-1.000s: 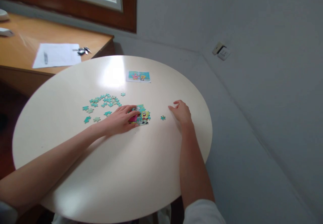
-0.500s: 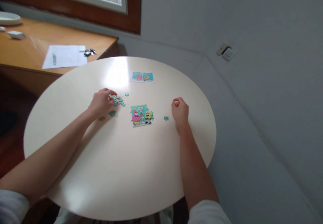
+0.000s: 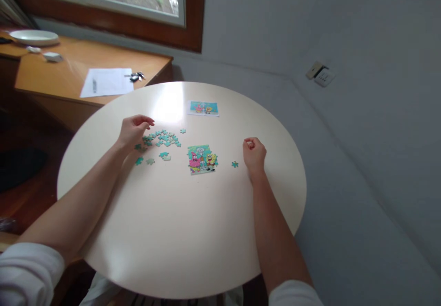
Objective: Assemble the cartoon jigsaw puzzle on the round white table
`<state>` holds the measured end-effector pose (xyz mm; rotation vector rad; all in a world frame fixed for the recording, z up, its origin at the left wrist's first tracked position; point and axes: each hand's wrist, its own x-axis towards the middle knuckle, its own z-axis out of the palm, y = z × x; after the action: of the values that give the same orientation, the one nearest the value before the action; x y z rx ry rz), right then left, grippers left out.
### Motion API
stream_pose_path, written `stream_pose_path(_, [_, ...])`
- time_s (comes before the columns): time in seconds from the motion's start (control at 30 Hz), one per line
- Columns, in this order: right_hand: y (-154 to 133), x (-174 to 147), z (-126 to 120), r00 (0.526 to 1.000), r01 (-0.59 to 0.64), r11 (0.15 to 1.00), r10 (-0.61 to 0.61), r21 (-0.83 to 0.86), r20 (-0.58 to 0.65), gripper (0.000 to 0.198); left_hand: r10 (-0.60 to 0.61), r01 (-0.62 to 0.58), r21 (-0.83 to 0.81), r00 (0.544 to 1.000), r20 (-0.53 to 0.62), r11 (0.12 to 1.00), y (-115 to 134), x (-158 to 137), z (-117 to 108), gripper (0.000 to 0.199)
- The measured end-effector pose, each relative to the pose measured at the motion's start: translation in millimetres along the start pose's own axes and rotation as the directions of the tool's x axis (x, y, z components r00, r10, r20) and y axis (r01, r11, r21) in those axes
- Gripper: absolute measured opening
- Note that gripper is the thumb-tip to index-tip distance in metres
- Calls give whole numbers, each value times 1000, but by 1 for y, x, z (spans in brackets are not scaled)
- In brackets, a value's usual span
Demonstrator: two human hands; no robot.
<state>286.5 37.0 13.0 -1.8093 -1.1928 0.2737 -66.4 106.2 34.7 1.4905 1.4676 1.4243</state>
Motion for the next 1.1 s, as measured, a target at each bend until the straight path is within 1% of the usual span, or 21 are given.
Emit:
stream_pose_path(0.1, [2,1,1,1000,-5,1000,5,25,-3,16,66,-68,93,998,22,993,1,-3,3,18])
stream_pose_path(0.17, [4,2,1,1000,-9,999,9,42,-1,16,58,-56,68,998,-17,996,1,-2,2,19])
stream_pose_path(0.23, [6,3,2,1000,-11,998,11,55,-2,17,-10,7,-46,998,-66,999,1,2,-2,19])
stream_pose_path(0.33, [7,4,2,1000,-11,998,12,63,-8,17,-146,124,-215,985,-89,969,2,7,-10,17])
stream_pose_path(0.37, [7,4,2,1000,-12,998,13,65,-9,17,-174,149,-241,981,-85,959,3,8,-12,16])
stream_pose_path(0.43, [5,4,1,1000,-18,998,18,67,-8,16,-187,165,-245,980,-69,955,4,9,-16,16])
stream_pose_path(0.53, [3,3,1,999,-33,997,33,72,-1,16,-159,160,-156,987,15,975,4,8,-22,16])
stream_pose_path(0.6, [3,3,1,999,-35,996,35,78,0,16,-150,154,-42,985,88,987,3,7,-26,17])
stream_pose_path(0.7, [6,4,2,1000,-24,996,25,89,-16,15,-161,135,169,976,150,976,1,6,-33,17])
stream_pose_path(0.77, [9,5,3,1000,-8,995,10,101,-23,16,-209,145,283,955,212,948,1,6,-36,20])
stream_pose_path(0.87, [13,7,4,1000,16,994,-14,104,-21,17,-287,144,389,895,340,910,2,6,-38,25])
stream_pose_path(0.97, [14,7,4,1000,17,995,-15,102,-22,17,-313,118,432,855,413,894,4,7,-38,26])
stream_pose_path(1.1, [12,6,3,1000,6,995,-5,98,-15,16,-345,142,429,827,443,892,5,7,-38,25])
